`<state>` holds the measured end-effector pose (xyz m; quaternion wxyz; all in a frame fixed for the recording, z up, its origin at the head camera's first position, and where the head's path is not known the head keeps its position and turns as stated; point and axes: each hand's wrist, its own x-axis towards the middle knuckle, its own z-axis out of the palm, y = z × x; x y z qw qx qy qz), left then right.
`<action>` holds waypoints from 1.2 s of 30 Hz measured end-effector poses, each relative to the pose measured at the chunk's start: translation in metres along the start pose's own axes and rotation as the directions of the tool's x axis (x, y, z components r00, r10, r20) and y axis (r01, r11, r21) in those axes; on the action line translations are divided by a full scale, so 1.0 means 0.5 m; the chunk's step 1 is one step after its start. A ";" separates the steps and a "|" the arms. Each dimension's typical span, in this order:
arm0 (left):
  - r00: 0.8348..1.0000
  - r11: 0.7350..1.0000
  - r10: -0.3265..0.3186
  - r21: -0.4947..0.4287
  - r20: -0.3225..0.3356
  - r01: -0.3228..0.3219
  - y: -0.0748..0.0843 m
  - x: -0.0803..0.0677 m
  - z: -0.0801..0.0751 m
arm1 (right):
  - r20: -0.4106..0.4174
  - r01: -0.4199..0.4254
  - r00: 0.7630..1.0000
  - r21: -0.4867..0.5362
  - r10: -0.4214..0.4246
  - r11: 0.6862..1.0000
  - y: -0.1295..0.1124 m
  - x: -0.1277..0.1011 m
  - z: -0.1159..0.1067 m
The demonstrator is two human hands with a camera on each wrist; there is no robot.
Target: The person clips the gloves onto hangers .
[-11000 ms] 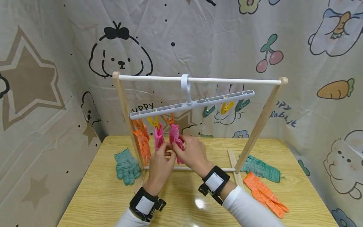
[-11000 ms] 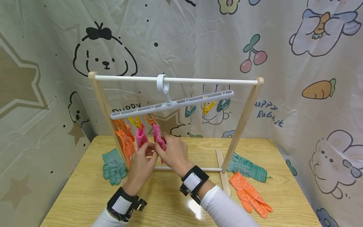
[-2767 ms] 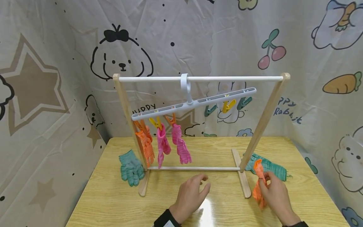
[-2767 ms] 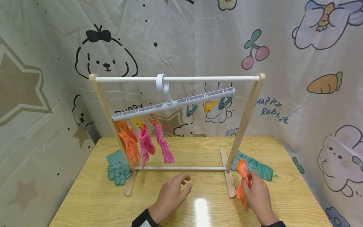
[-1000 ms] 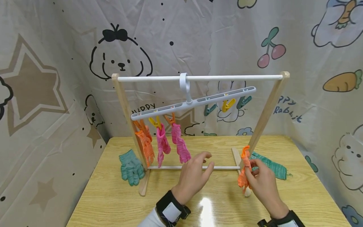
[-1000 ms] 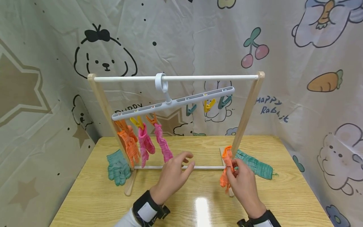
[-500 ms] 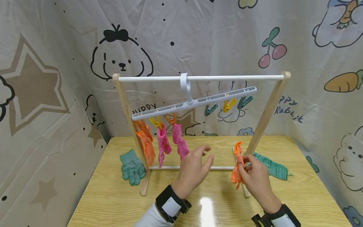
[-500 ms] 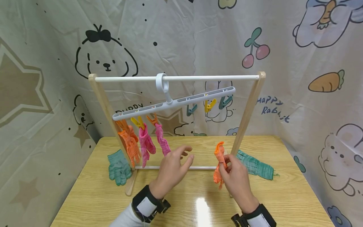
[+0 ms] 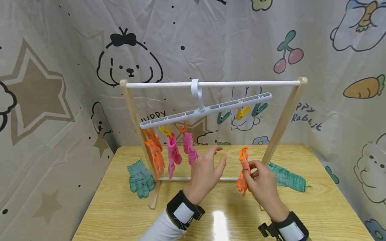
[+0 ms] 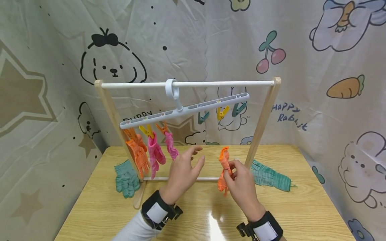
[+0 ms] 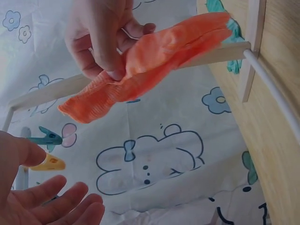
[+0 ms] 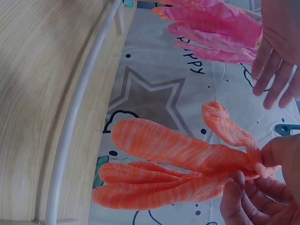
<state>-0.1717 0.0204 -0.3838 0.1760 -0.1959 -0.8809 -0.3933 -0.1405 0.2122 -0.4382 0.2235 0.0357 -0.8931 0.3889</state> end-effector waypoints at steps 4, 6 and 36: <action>0.999 1.000 0.019 -0.001 -0.032 -0.020 0.004 0.015 0.000 | -0.002 0.008 1.000 0.000 -0.008 1.000 -0.004 0.003 0.006; 0.999 1.000 0.030 -0.004 -0.042 -0.031 0.007 0.022 -0.001 | -0.003 0.010 1.000 0.001 -0.010 1.000 -0.006 0.004 0.007; 0.999 0.998 -0.027 0.057 -0.045 0.030 0.010 0.153 0.005 | 0.022 0.040 0.999 0.012 -0.040 0.999 -0.025 0.030 0.017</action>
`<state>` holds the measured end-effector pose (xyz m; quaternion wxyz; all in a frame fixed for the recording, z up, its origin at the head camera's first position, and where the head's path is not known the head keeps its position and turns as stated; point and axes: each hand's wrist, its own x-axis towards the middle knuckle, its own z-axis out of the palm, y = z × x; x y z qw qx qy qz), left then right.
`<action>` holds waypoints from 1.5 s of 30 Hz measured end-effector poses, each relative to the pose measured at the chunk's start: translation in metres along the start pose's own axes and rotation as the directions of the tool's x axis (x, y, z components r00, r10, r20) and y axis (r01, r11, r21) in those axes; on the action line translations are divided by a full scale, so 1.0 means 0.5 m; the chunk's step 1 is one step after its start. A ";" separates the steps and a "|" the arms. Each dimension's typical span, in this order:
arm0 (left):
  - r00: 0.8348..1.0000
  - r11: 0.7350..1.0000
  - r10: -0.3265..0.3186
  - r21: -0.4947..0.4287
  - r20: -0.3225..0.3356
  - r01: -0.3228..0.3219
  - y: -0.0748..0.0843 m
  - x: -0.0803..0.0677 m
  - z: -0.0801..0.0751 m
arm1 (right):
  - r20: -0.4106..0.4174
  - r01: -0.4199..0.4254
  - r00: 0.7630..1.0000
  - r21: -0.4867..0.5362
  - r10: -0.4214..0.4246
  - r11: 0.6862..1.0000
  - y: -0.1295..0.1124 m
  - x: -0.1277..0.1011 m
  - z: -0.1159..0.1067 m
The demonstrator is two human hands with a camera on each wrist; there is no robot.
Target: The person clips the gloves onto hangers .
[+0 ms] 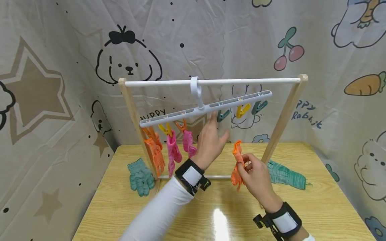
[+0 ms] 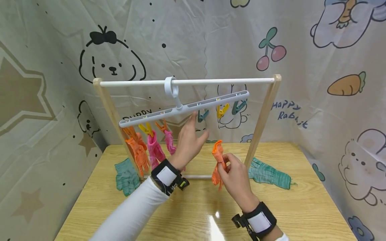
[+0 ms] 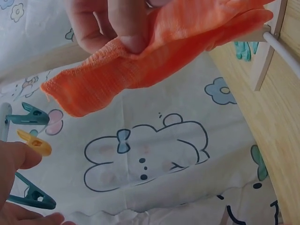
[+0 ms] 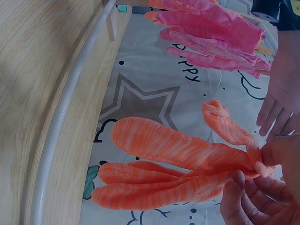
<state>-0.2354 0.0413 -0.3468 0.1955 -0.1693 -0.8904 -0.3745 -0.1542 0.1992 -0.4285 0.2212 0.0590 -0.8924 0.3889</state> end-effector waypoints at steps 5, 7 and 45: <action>1.000 1.000 0.000 -0.004 -0.029 0.000 0.004 0.018 -0.006 | -0.004 0.012 1.000 -0.004 -0.012 1.000 -0.004 0.007 0.003; 0.999 1.000 -0.006 -0.021 -0.037 0.005 0.006 0.023 -0.008 | -0.003 0.015 1.000 -0.001 -0.015 1.000 -0.007 0.010 0.004; 0.980 0.994 0.090 0.070 -0.177 -0.079 0.032 0.025 -0.013 | -0.065 0.096 0.994 0.098 -0.090 0.990 -0.049 0.059 0.029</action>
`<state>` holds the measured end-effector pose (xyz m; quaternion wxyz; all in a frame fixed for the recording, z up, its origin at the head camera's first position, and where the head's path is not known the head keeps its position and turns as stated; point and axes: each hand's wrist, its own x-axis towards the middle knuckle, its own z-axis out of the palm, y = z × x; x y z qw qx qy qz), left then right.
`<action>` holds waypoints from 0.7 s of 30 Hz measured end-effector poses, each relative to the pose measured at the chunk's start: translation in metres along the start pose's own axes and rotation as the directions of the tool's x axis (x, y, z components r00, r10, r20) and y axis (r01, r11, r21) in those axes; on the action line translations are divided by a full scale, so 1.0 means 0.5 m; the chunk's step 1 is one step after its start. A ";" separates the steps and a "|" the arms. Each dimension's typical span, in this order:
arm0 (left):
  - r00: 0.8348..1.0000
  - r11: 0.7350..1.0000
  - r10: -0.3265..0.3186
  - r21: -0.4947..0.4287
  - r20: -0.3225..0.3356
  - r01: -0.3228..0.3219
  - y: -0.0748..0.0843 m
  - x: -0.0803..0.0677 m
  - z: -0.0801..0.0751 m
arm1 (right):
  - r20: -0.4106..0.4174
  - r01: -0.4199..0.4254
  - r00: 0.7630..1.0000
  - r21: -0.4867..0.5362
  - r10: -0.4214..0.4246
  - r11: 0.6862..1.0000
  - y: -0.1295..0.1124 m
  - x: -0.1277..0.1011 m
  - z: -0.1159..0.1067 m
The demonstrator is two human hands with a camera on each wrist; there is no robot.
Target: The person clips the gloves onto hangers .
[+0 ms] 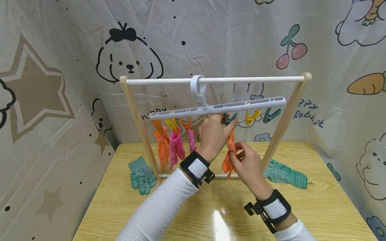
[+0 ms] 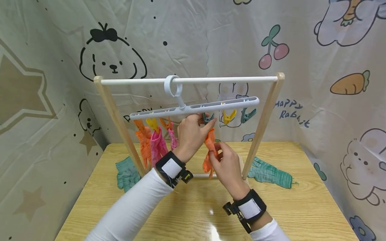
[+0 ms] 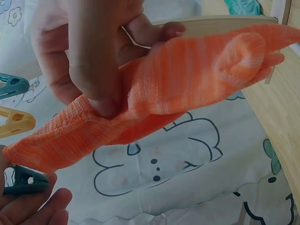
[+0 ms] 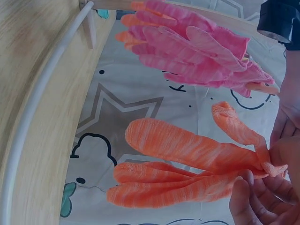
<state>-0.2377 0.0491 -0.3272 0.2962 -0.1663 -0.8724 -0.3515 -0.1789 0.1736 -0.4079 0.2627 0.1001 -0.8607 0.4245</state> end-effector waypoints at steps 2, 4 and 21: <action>1.000 1.000 0.006 -0.010 0.007 -0.006 -0.001 0.001 0.000 | -0.006 0.007 1.000 -0.001 -0.007 1.000 -0.002 0.002 0.000; 1.000 1.000 0.006 -0.017 0.020 -0.005 0.000 0.002 -0.002 | -0.006 0.006 1.000 -0.003 -0.006 1.000 -0.005 0.003 -0.001; 0.994 0.995 -0.056 -0.082 0.090 0.063 0.004 0.009 -0.011 | 0.013 -0.017 1.000 -0.005 0.017 1.000 -0.004 0.008 -0.001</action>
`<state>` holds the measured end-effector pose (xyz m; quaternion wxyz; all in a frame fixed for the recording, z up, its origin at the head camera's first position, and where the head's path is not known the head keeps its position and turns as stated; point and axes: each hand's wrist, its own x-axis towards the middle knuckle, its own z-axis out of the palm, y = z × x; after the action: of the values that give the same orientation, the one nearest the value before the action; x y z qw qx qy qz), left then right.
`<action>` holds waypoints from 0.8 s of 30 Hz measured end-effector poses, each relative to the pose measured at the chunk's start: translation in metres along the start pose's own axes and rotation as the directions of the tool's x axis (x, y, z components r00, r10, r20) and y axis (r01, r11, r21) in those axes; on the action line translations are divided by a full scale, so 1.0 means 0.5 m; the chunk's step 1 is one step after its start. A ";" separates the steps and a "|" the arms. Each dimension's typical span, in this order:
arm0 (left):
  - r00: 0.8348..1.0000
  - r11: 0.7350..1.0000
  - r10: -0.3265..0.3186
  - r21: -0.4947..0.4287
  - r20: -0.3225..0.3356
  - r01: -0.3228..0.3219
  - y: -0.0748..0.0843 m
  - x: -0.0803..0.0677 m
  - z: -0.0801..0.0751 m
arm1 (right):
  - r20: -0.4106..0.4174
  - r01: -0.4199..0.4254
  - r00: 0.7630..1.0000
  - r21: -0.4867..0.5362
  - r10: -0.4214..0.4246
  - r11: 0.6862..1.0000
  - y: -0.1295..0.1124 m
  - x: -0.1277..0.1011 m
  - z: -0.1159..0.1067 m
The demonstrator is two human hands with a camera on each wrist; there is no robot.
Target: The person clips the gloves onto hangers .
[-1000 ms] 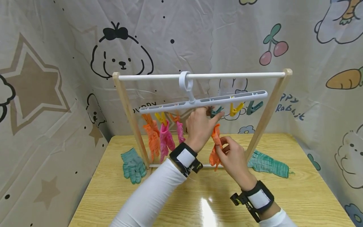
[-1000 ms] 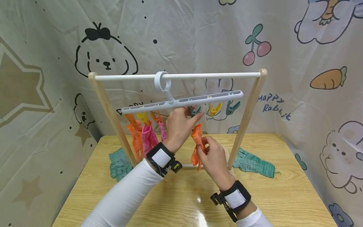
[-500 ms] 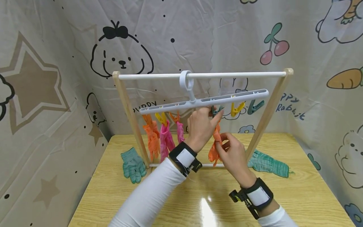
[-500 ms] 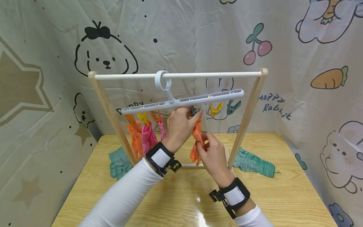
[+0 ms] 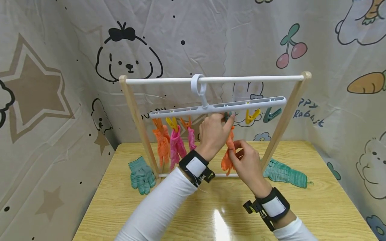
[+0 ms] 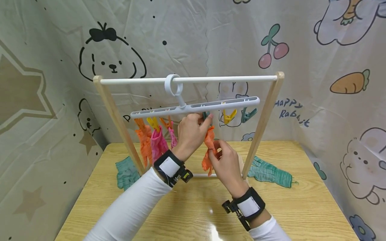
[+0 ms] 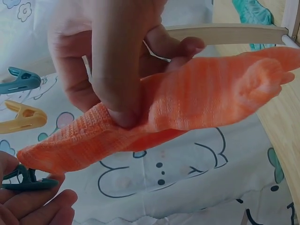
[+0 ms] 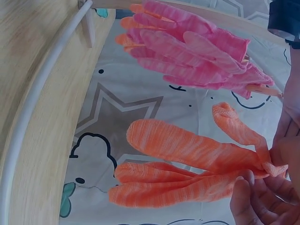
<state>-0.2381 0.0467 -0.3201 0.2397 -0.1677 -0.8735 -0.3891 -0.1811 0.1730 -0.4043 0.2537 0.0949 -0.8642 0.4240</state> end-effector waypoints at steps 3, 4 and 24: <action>1.000 1.000 0.005 -0.011 -0.001 -0.005 0.000 0.000 0.000 | -0.010 0.004 1.000 0.005 -0.004 1.000 0.002 0.003 0.000; 1.000 1.000 0.004 -0.011 -0.002 -0.004 0.000 0.000 0.000 | -0.014 0.008 1.000 0.009 -0.008 1.000 0.003 0.005 0.000; 1.000 1.000 -0.001 -0.018 0.030 0.002 0.001 -0.003 -0.002 | -0.055 0.051 0.997 0.001 -0.050 0.999 -0.010 0.040 -0.005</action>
<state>-0.2363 0.0462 -0.3199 0.2247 -0.1750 -0.8736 -0.3946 -0.1955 0.1729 -0.3893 0.2878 0.1053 -0.8539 0.4207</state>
